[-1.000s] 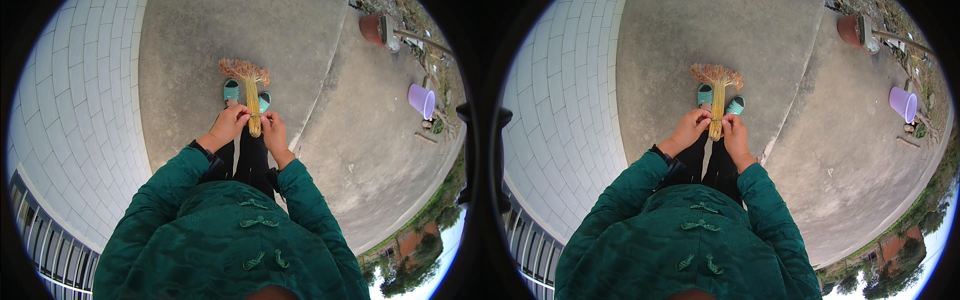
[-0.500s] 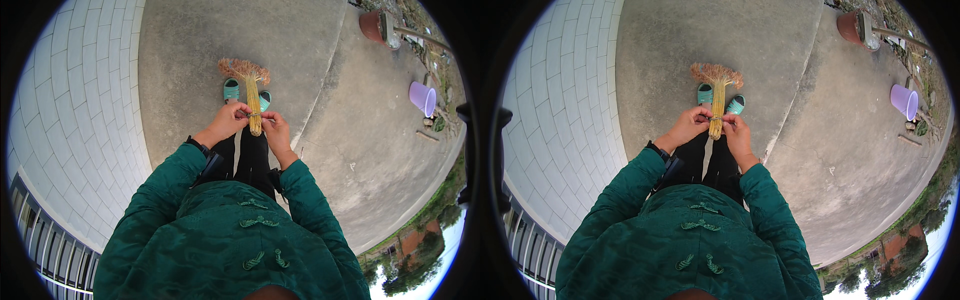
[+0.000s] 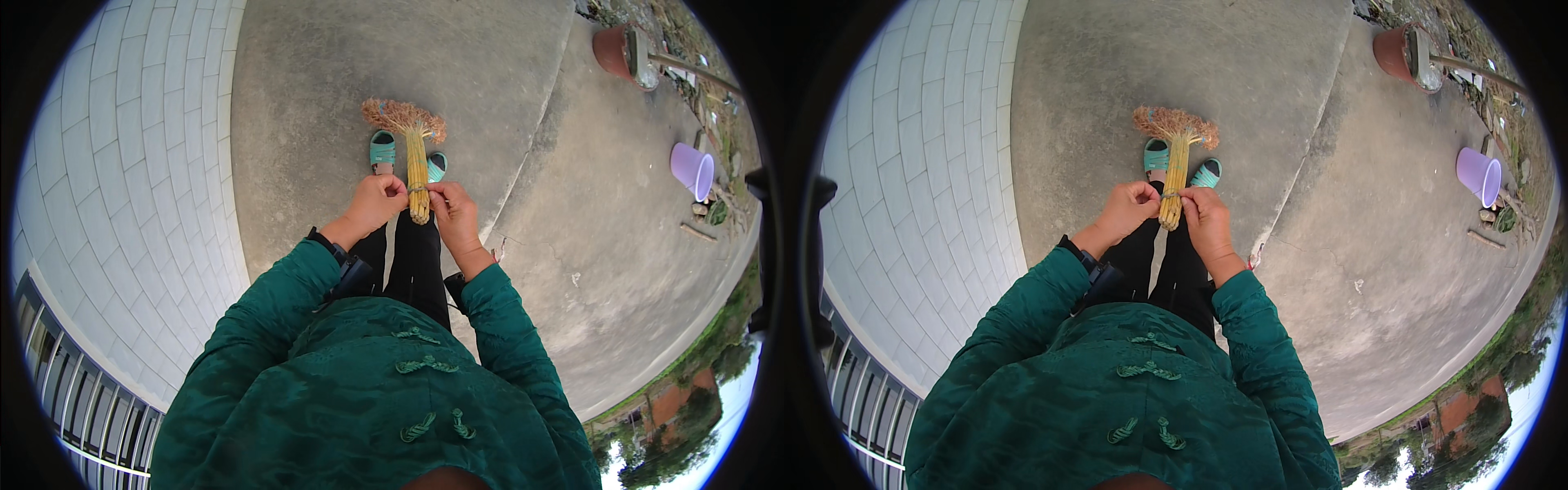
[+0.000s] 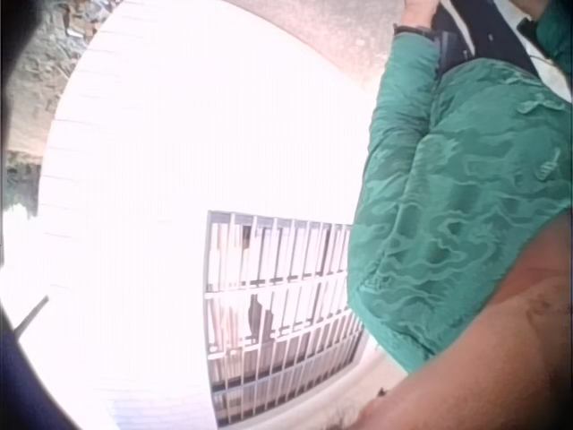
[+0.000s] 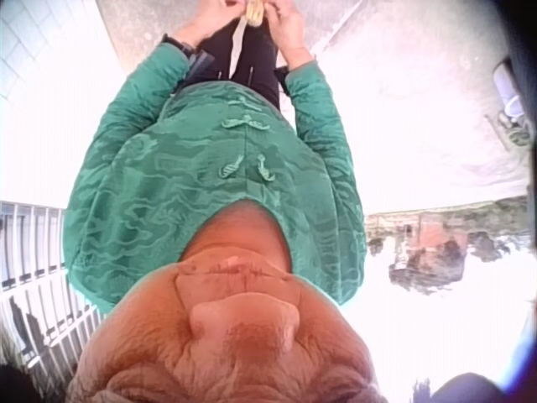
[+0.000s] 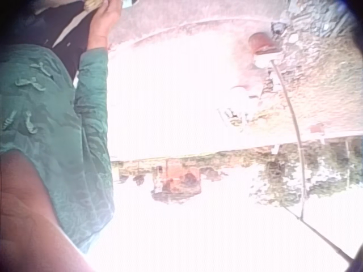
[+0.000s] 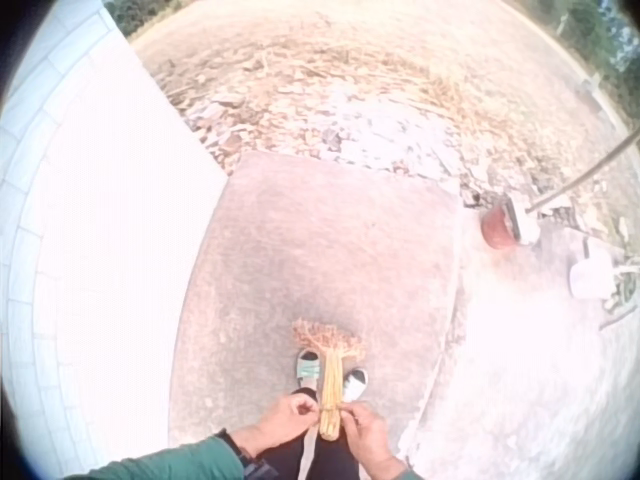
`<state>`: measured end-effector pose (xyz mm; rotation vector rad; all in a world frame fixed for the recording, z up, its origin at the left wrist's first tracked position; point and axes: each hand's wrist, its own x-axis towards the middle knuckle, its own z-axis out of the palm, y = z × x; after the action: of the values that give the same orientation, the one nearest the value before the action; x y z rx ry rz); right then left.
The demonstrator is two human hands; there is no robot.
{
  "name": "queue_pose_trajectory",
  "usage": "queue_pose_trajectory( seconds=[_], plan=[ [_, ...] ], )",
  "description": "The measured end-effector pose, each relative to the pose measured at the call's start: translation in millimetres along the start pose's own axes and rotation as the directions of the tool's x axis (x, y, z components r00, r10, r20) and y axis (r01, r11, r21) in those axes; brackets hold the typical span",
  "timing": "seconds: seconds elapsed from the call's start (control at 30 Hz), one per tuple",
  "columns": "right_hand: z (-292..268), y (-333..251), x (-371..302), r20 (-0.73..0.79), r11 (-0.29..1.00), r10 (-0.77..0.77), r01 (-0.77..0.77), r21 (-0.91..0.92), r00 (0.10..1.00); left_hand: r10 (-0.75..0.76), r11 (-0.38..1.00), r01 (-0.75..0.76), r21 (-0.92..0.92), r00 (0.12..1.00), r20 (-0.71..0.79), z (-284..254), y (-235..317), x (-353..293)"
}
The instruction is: The person sweeps a concrete courtyard with a traditional straw broom, then stops to tie a rubber band around the broom handle. The person resumes sweeping the same area after securing the band.
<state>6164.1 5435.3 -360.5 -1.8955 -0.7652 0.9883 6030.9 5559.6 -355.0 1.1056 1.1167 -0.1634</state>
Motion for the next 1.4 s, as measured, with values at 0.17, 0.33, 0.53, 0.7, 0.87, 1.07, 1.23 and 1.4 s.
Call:
queue_pose_trajectory(
  seconds=[0.17, 0.33, 0.53, 0.7, 0.87, 1.07, 1.23, 1.4],
  plan=[
    [-0.3, 1.6, 2.2, 0.019, 0.995, -0.054, 0.055, -0.079, 0.998, -0.038, 0.974, 0.044, -0.221, 0.999, 0.030, -2.5, -3.1, -5.6],
    [3.7, 4.2, 1.6, 0.047, 0.999, 0.042, -0.041, -0.006, 0.998, 0.054, 0.997, -0.053, 0.064, 0.998, -0.015, -3.1, -5.9, -12.9],
    [4.8, 2.6, -1.7, 0.031, 0.998, 0.047, -0.049, 0.037, 0.998, 0.052, 0.998, -0.052, 0.030, 0.999, 0.003, 0.5, -15.2, -12.5],
    [3.8, -2.7, -4.9, 0.054, 0.960, 0.180, -0.188, 0.207, 0.982, 0.001, 0.979, 0.009, -0.201, 0.999, 0.050, 3.3, -15.6, -13.3],
    [9.4, -5.3, -7.8, 0.077, 0.909, 0.292, -0.301, 0.287, 0.953, -0.036, 0.969, 0.043, -0.245, 0.999, 0.034, 5.0, -8.3, -17.0],
    [14.7, -8.8, -11.0, 0.282, 0.463, 0.609, -0.621, 0.633, 0.742, -0.227, 0.947, 0.245, -0.205, 0.968, 0.107, 0.0, -2.5, -19.7],
    [18.2, -8.4, -5.6, 0.413, 0.196, 0.660, -0.675, 0.712, 0.627, -0.225, 0.957, 0.245, -0.157, 0.965, 0.136, 3.1, -8.3, -20.4],
    [18.4, -2.2, -3.6, 0.432, 0.103, 0.719, -0.699, 0.708, 0.544, -0.231, 0.959, 0.252, -0.129, 0.960, 0.161, 3.3, -12.1, -23.2]
  ],
)
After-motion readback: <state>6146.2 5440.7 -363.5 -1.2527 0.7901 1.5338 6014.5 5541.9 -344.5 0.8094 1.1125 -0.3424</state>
